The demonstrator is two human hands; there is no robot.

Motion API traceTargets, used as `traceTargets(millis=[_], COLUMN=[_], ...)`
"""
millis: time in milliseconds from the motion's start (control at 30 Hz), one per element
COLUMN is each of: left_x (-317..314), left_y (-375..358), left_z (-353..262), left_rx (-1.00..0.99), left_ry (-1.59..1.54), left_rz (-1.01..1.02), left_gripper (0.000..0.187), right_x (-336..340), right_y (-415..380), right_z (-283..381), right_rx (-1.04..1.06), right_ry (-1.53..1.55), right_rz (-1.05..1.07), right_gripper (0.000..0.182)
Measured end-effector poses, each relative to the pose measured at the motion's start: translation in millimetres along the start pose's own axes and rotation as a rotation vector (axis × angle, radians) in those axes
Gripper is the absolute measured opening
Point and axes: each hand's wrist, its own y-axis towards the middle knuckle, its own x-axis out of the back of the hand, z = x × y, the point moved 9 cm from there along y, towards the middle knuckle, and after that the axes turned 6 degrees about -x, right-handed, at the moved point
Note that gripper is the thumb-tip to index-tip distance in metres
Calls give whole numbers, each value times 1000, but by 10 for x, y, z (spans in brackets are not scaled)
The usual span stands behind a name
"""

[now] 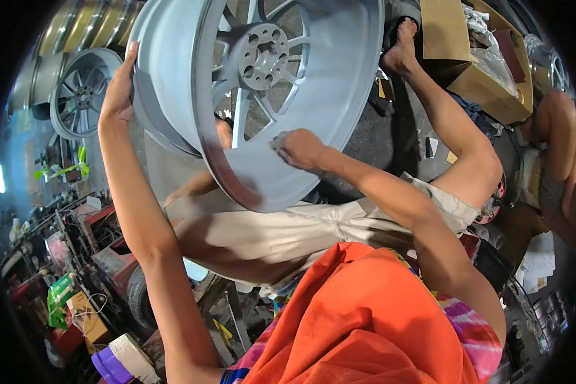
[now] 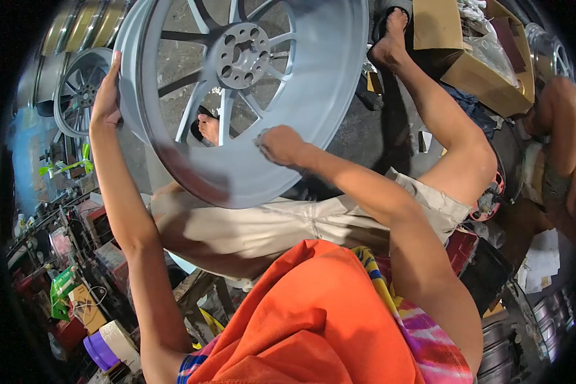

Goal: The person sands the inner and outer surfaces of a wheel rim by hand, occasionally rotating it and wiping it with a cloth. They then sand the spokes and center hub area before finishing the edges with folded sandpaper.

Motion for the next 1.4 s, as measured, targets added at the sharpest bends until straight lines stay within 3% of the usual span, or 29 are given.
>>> traceTargets(millis=[67,133,167,233,267,333,400,433,467,500,533,567,633,700,833,867,900,967,1033,1100,1133,1233,1300,1367,1400], left_x=[32,63,57,35,29,75,87,78,96,104,134,145,101,63,288,441,411,367,338,329,304,212,269,452,472], left_y=[30,60,58,12,-13,10,6,-47,-92,-99,-67,-56,-108,-69,140,268,280,239,170,124,93,56,159,160,107], left_z=[40,110,122,125,122,188,208,161,155,201,198,155,54,53,153,370,403,187,172,51,29,138,206,156,69], left_rx=[-18,-18,-18,-17,-15,-5,4,-21,-39,-23,-61,-104,-142,-134,-199,-45,-39,-293,-327,-432,-425,-154,-209,-352,-490], left_ry=[-56,-101,-150,-168,-185,-198,-218,-159,-100,-103,-89,-76,-46,-11,69,68,67,50,105,196,194,42,5,101,132], left_rz=[11,29,46,63,82,87,85,35,-17,-31,-43,-54,-100,-39,-117,-82,-83,-134,-150,-196,-196,-131,-115,-265,-316], left_gripper=[66,66,65,66,67,67,68,68,68,68,69,70,72,73,73,75,75,68,64,56,56,59,53,47,44], right_x=[111,411,534,578,459,235,-84,-227,-102,-13,60,22,86,26,29,53,97,136,100,115,72,107,120,61,19], right_y=[95,133,128,137,125,-10,-98,5,90,286,346,549,787,740,406,493,636,779,843,628,479,454,647,704,596], right_z=[365,777,872,892,823,616,-80,-559,-835,-1210,-1355,-1590,-1598,-1476,-1252,-1294,-1390,-1339,-1346,-1295,-1216,-1303,-1315,-1191,-1115], right_rx=[44,104,104,-74,-70,280,393,154,110,-56,120,59,-67,-61,-33,-29,-50,-65,-196,-92,-5,21,31,48,-47], right_ry=[116,513,513,845,844,448,40,-278,-511,-450,-633,-732,-760,-804,-817,-818,-849,-872,-888,-800,-690,-662,-688,-721,-415], right_rz=[46,146,147,256,260,-6,-118,-9,-30,-26,-119,-60,-104,-75,-99,-91,-129,-164,-4,-43,-60,-146,-171,-200,-163], right_gripper=[20,21,21,23,23,26,30,31,31,30,27,26,26,26,27,27,28,28,29,28,26,23,22,21,21])
